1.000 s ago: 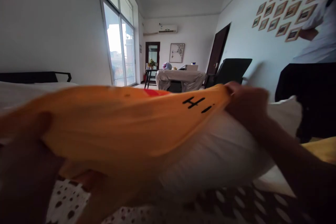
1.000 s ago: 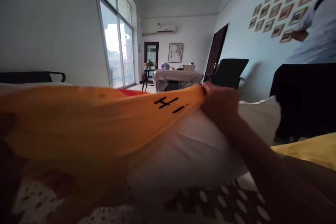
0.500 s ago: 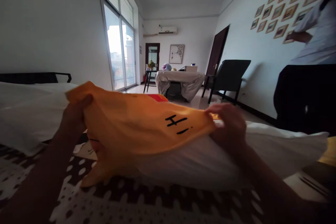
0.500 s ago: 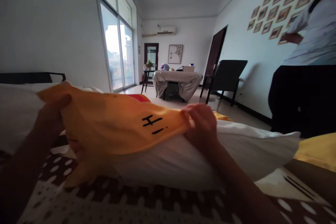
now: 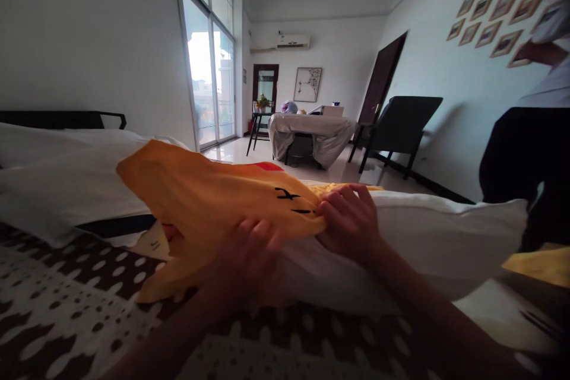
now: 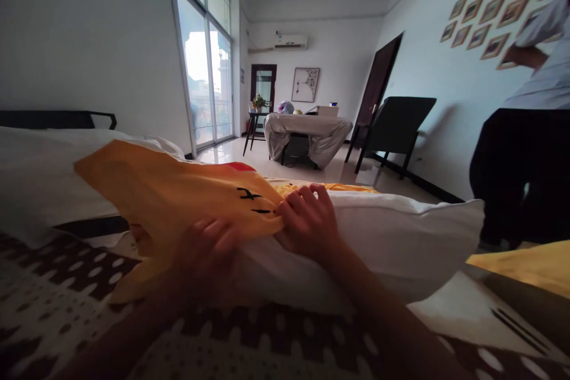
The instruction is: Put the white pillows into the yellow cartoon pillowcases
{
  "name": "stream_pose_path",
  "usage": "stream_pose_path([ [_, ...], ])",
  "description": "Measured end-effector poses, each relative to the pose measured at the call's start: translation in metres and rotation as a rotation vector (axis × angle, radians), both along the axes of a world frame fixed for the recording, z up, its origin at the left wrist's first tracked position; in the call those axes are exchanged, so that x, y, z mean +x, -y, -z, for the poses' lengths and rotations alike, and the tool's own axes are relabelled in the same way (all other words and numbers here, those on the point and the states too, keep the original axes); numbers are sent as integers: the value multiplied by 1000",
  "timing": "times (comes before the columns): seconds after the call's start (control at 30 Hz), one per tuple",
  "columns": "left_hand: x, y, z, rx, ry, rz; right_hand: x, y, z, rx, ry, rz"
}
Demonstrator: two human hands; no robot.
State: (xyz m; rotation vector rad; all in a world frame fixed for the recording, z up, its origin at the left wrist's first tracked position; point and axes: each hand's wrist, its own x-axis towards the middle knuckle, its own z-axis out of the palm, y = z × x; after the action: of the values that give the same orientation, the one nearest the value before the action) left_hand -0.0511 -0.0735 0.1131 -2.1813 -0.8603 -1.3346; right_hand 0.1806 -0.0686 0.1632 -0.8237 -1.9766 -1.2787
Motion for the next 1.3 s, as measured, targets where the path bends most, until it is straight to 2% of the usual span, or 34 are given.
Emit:
stream_pose_path([
  [0.07,19,-6,2,113,-108,-83,-1,2,6,-27,55,-60],
  [0.13,29,-17,-1,220,-135,-154,3,6,14,-103,140,-97],
  [0.2,35,-27,-7,304,-117,-150,11,10,23,-207,153,-66],
  [0.3,46,-31,-12,360,-130,-134,28,13,30,-293,54,47],
  [0.43,63,-30,-12,253,-185,-137,61,-1,17,-411,-35,138],
  [0.53,70,-30,-10,227,-210,-108,87,-22,3,-474,-135,283],
  [0.6,73,-31,-13,205,-248,-123,94,-33,1,-526,-128,345],
  [0.7,84,-38,-28,62,-307,-257,81,-36,10,-499,-40,333],
  [0.8,101,-56,-55,-132,-330,-360,52,-25,20,-395,20,329],
  [0.9,115,-80,-80,-329,-403,-294,23,-12,19,-404,95,344],
  [1.0,125,-101,-94,-501,-457,-231,-4,-6,10,-487,129,329],
  [1.1,130,-112,-99,-552,-450,-229,-25,-8,2,-595,114,305],
  [1.17,133,-110,-97,-537,-409,-245,-30,-15,3,-663,99,309],
  [1.3,141,-91,-78,-433,-373,-275,-11,-41,18,-757,13,446],
])
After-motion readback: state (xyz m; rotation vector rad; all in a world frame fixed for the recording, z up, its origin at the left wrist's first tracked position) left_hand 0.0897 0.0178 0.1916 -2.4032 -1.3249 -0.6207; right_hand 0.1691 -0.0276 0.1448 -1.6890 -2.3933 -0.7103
